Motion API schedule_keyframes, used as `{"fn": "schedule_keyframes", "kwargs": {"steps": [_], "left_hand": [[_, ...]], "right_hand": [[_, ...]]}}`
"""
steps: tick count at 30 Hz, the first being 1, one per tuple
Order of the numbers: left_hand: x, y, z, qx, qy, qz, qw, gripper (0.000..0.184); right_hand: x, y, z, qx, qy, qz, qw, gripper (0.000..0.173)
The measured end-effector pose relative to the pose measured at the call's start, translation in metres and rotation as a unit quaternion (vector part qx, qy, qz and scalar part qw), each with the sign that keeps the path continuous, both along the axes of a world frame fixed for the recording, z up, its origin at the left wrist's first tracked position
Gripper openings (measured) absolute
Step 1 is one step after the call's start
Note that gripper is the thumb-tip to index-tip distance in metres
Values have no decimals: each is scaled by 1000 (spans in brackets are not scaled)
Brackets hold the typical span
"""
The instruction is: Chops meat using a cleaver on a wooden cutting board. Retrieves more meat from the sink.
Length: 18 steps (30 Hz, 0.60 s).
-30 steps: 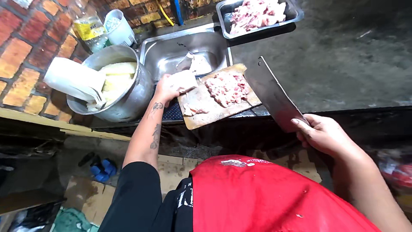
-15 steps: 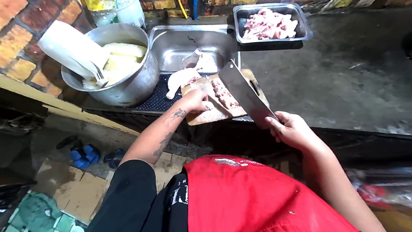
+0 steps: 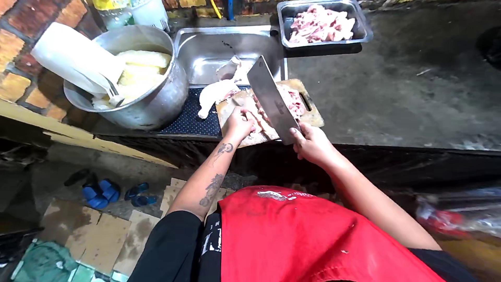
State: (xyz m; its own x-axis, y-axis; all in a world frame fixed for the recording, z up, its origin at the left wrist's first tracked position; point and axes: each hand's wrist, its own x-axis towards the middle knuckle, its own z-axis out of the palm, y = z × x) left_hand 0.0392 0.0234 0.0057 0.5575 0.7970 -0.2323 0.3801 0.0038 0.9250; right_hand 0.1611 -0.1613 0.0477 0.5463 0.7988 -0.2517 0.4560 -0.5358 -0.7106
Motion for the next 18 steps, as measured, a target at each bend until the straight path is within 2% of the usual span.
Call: {"fn": "schedule_keyframes", "kwargs": {"steps": [3, 6, 9, 14, 18], "left_hand": [[-8, 1, -6, 199, 20, -46, 979, 27], [-14, 7, -14, 331, 27, -136, 933, 20], [-22, 18, -19, 392, 40, -213, 894, 21], [-21, 25, -36, 489, -19, -223, 843, 14], [-20, 30, -41, 488, -49, -217, 844, 13]], "right_hand": [[-6, 10, -5, -8, -6, 18, 1000, 35], [-10, 15, -9, -25, -12, 32, 999, 35], [-13, 17, -4, -69, -32, 48, 996, 35], [-11, 13, -4, -96, -98, 73, 988, 33], [-5, 26, -4, -107, -91, 106, 984, 34]]}}
